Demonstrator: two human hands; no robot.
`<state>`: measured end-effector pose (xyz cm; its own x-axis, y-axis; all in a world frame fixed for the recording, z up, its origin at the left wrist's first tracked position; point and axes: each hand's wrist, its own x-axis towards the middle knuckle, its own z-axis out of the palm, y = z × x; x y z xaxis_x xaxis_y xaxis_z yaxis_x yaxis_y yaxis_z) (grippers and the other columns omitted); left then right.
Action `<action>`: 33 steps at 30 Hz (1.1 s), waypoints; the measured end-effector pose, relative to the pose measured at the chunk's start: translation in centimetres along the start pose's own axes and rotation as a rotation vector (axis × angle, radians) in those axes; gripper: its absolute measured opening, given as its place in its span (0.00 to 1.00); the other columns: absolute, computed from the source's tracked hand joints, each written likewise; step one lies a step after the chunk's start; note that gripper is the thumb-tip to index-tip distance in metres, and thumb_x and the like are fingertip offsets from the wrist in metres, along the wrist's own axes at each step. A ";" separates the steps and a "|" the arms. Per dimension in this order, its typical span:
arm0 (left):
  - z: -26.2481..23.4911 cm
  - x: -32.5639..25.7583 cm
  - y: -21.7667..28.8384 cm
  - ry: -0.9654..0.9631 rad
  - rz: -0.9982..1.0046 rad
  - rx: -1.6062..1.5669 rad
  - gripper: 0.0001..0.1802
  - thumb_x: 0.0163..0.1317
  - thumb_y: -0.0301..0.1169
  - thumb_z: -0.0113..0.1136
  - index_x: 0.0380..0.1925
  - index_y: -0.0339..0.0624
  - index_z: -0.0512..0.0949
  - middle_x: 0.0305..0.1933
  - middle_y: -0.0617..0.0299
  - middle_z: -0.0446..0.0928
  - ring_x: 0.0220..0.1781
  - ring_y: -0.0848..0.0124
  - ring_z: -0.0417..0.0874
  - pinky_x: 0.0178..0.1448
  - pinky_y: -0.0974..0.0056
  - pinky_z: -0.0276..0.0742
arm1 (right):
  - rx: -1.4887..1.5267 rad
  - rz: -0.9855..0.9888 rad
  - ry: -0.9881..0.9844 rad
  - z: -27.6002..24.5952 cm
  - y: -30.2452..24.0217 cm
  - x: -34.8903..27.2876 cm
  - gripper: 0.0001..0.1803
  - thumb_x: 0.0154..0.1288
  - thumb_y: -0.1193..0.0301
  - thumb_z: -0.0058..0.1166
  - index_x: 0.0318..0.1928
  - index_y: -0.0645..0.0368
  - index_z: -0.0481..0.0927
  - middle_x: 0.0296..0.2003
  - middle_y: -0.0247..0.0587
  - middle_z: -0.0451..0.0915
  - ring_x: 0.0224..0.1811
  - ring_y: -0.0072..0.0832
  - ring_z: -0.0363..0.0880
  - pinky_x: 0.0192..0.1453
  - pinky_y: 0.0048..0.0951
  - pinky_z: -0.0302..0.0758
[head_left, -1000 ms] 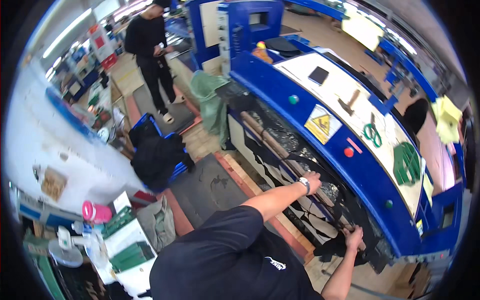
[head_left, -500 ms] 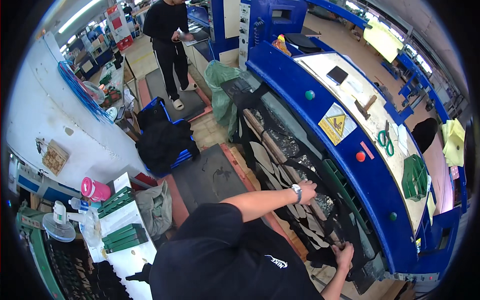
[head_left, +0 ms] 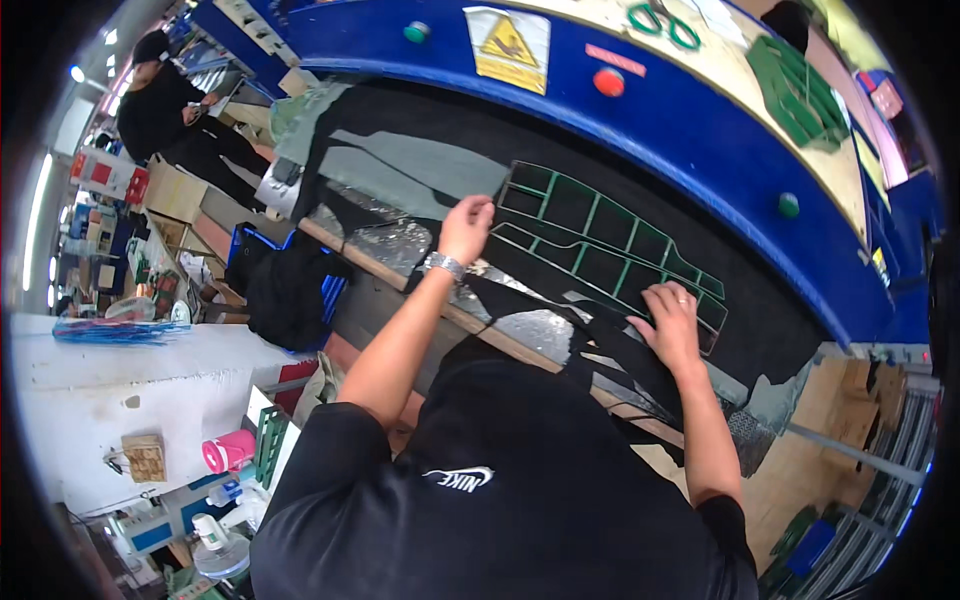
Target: The person assembles black carpet pieces onto a green plastic frame on a blue workbench. They align the fabric with the frame, smooth it down, and handle additional cut pieces and green plastic components. The person also picks up a pink container at the end of the clip.
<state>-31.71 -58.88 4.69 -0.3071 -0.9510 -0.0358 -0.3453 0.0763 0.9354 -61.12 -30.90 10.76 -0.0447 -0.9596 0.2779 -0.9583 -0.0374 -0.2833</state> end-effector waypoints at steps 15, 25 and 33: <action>0.2 -1.9 3.1 -0.417 0.120 0.539 0.17 0.59 0.41 0.75 0.37 0.39 0.84 0.34 0.60 0.82 0.36 0.70 0.82 0.43 0.65 0.79 | 0.126 -0.235 -0.162 -8.7 0.4 -6.1 0.14 0.52 0.69 0.72 0.26 0.56 0.76 0.33 0.35 0.76 0.46 0.37 0.75 0.56 0.50 0.67; 2.7 -4.3 4.7 -0.451 0.465 0.682 0.13 0.62 0.37 0.68 0.28 0.41 0.79 0.32 0.54 0.77 0.38 0.53 0.79 0.44 0.52 0.76 | 0.013 -0.262 -0.454 -2.6 -1.7 -13.9 0.11 0.55 0.59 0.64 0.28 0.50 0.80 0.33 0.32 0.76 0.48 0.33 0.76 0.53 0.43 0.68; 3.1 -7.3 22.3 -0.909 0.537 0.108 0.07 0.59 0.26 0.71 0.36 0.37 0.83 0.35 0.57 0.82 0.39 0.62 0.84 0.44 0.61 0.79 | 0.407 -0.061 0.107 -10.5 -4.4 3.9 0.22 0.60 0.56 0.70 0.48 0.56 0.84 0.48 0.41 0.82 0.52 0.39 0.79 0.53 0.38 0.75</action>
<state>-39.94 -49.26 24.71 -0.9750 -0.2067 0.0814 -0.0308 0.4886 0.8720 -60.07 -31.58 22.77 -0.0410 -0.9186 0.3931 -0.7713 -0.2210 -0.5969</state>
